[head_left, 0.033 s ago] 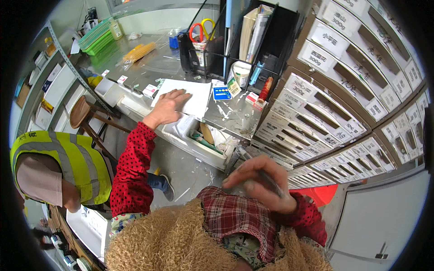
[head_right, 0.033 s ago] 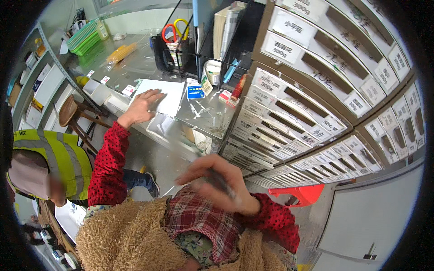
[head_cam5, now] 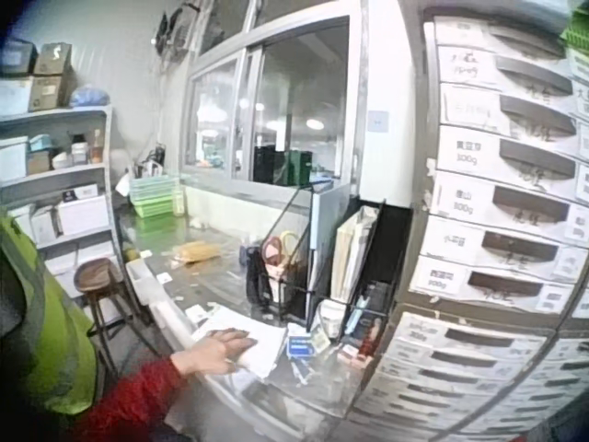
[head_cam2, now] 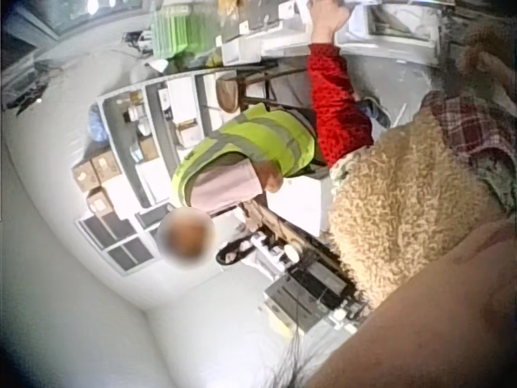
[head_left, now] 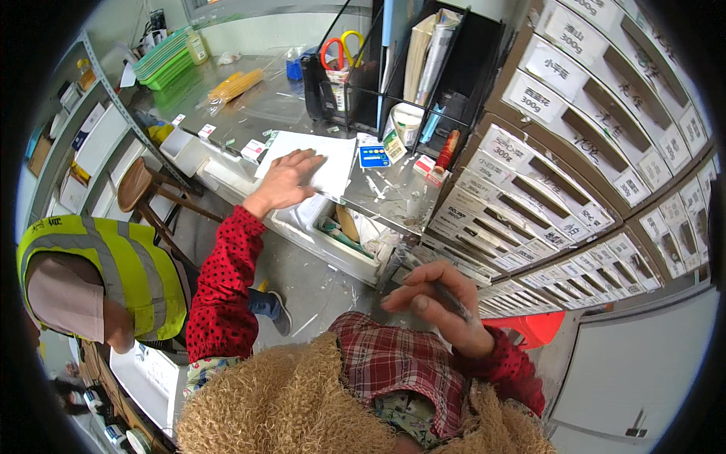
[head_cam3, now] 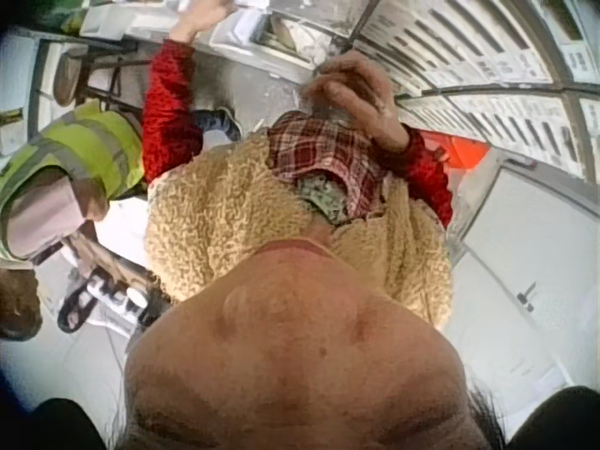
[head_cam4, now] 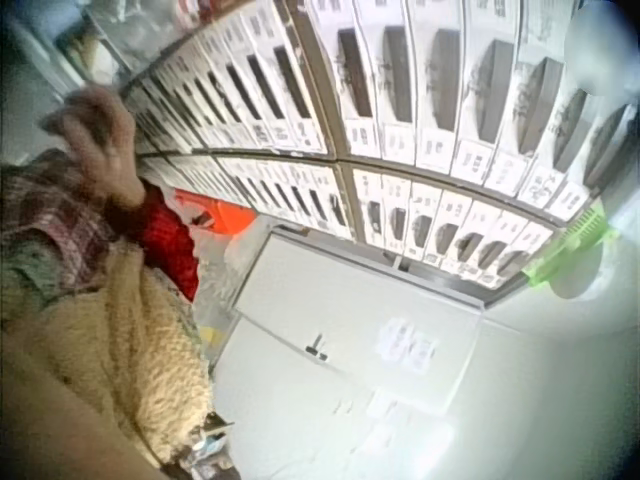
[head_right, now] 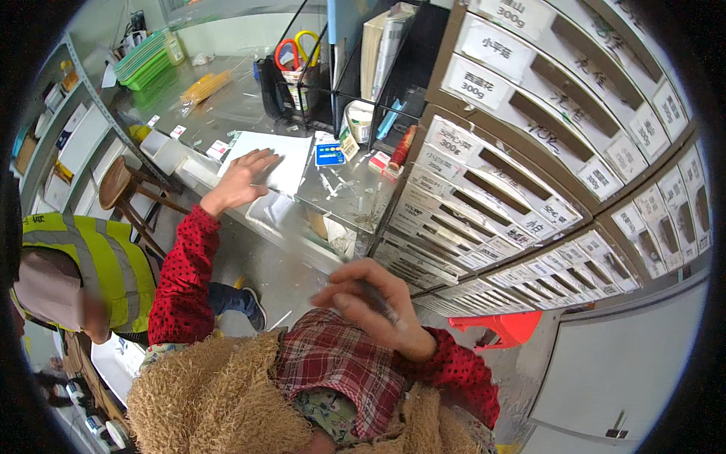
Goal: The person writes on a sheet of grid paper, peels stickers from a large sheet, and sorts small boxes and labels into a white container while sitting at a desk.
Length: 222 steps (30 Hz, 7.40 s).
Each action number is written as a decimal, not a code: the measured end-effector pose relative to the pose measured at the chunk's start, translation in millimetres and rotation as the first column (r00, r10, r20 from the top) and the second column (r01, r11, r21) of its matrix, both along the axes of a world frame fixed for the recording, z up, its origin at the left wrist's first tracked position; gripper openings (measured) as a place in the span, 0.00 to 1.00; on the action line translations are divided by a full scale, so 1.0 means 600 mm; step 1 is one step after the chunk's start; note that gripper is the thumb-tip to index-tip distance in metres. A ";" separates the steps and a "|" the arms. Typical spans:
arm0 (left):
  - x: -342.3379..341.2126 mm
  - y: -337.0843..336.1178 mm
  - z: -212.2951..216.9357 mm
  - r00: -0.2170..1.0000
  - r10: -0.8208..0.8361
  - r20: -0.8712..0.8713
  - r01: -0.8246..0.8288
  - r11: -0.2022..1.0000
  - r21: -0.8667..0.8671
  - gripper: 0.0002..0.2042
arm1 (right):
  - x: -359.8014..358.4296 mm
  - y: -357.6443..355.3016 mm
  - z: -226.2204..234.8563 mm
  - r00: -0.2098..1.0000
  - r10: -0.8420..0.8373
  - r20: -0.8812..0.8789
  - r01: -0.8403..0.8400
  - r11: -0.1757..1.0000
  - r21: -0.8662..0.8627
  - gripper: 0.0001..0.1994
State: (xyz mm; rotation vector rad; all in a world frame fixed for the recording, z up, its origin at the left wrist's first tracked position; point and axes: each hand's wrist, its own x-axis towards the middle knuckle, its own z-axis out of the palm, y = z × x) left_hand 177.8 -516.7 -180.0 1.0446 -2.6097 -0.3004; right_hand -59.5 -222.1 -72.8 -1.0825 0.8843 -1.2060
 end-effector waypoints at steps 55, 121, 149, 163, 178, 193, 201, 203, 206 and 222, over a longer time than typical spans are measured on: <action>-0.666 0.636 -0.160 0.644 0.295 -0.706 0.485 0.556 0.675 0.11 | -0.577 0.295 -0.289 0.300 -0.872 0.387 0.768 0.461 0.444 0.09; -0.738 0.661 -0.052 0.757 -0.633 0.160 0.648 0.759 -0.067 0.40 | -0.607 0.495 -0.194 -0.336 -0.282 -0.899 -0.177 0.956 -0.234 0.05; -0.726 0.615 -0.001 0.805 -0.594 0.002 0.592 0.803 0.065 0.31 | -0.599 0.496 -0.083 -0.116 -0.362 -0.925 -0.115 0.930 -0.349 0.06; -0.721 0.600 -0.035 0.819 -0.573 0.037 0.574 0.818 -0.038 0.30 | -0.493 0.615 0.028 -0.321 -0.296 -0.899 -0.152 0.954 -0.260 0.08; -0.763 0.606 -0.091 0.597 -0.790 0.138 0.802 0.586 -0.118 0.33 | -0.324 0.789 0.129 -0.573 -0.387 -0.722 0.381 0.654 -0.653 0.08; -0.706 0.831 0.392 -0.120 -0.659 -0.742 0.860 0.305 -0.410 0.23 | -0.213 1.042 0.088 -0.729 -0.169 -0.663 0.630 0.211 -0.747 0.14; -0.748 1.211 0.517 -0.689 -0.400 -0.605 0.690 -0.106 -0.716 0.24 | -0.255 1.273 0.093 -0.773 -0.121 -0.623 0.614 0.104 -0.782 0.13; -0.780 1.282 0.505 -0.697 -0.376 -0.610 0.695 -0.144 -0.705 0.24 | -0.258 1.346 0.094 -0.781 -0.077 -0.619 0.615 0.075 -0.785 0.12; -0.837 1.384 0.500 -0.717 -0.347 -0.605 0.687 -0.205 -0.697 0.24 | -0.291 1.436 0.079 -0.758 0.020 -0.651 0.651 0.050 -0.757 0.11; -1.227 1.732 0.491 -0.659 -0.393 -0.641 0.742 -0.205 -0.638 0.24 | -0.597 1.761 0.224 -0.787 0.202 -0.582 0.614 0.174 -0.770 0.14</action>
